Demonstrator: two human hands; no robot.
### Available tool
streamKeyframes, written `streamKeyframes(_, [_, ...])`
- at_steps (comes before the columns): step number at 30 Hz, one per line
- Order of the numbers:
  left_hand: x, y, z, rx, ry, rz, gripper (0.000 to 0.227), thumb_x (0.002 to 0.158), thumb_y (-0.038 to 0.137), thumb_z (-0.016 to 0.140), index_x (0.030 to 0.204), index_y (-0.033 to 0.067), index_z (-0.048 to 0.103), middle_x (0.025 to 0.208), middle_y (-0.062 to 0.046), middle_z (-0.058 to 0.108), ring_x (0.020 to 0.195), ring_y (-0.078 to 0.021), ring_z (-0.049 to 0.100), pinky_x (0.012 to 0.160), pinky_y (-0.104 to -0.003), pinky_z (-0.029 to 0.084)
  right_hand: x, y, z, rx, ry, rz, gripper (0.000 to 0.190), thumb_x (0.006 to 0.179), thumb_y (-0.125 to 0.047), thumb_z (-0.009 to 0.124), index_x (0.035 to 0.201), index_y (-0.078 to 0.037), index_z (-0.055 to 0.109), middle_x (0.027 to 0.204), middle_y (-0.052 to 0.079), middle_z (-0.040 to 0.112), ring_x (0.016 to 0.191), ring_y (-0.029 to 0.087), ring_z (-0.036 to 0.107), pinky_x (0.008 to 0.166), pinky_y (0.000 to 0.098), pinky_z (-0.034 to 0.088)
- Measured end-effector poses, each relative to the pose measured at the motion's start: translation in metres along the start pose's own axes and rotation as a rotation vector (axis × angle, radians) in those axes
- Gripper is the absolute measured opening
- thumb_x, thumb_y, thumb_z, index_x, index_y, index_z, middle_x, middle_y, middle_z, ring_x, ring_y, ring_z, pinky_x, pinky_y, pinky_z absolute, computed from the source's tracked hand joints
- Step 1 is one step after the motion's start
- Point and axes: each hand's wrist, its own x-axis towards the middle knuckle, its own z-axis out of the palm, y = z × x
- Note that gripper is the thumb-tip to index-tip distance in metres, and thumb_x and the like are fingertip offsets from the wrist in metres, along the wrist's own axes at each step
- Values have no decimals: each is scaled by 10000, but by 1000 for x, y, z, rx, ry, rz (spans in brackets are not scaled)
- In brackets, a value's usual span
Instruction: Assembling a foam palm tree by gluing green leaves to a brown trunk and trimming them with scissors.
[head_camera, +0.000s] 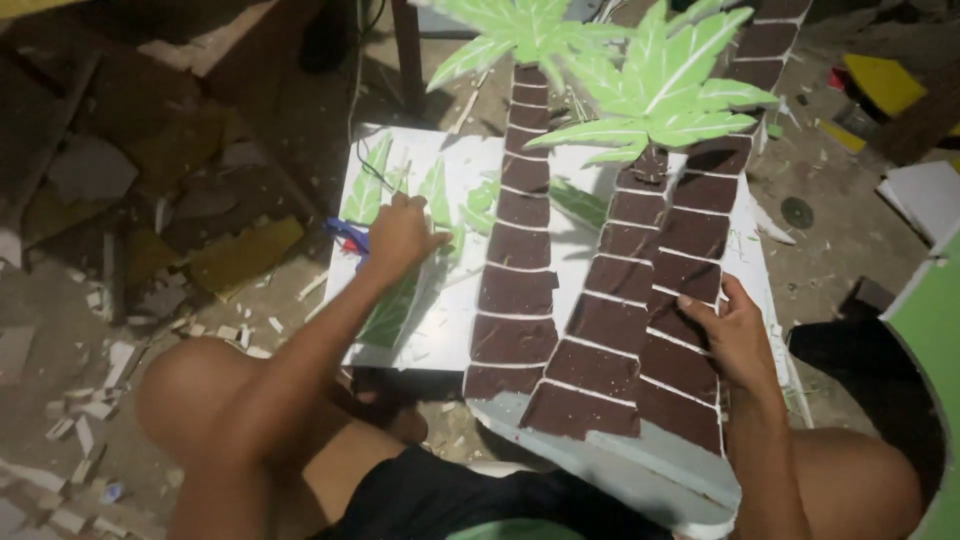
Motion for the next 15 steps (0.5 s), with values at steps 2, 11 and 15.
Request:
streamKeyframes(2, [-24,14,4,322,183,60,709,751,412,855,1231,-13,552,1065,-245,579,1029,-458,639,809,-527,574,-9,-9,5,17,-2,20,537,845,-27,729,1346,-93,549,908,123,652,804,219,675,711,379,594])
streamKeyframes(11, [-24,-17,41,547,126,-83,759,842,274,751,1477,9,432,1099,-257,640,1030,-402,683,777,-534,588,-6,24,2,25,-20,-17,540,815,-32,757,1316,-59,556,877,135,653,789,213,671,707,367,590])
streamKeyframes(15, [-19,-31,34,416,84,-106,785,818,292,718,1484,34,394,1089,-292,647,1028,-460,674,794,-601,553,-18,15,13,104,13,28,528,814,-11,753,1305,-63,567,882,145,666,803,228,679,725,380,590])
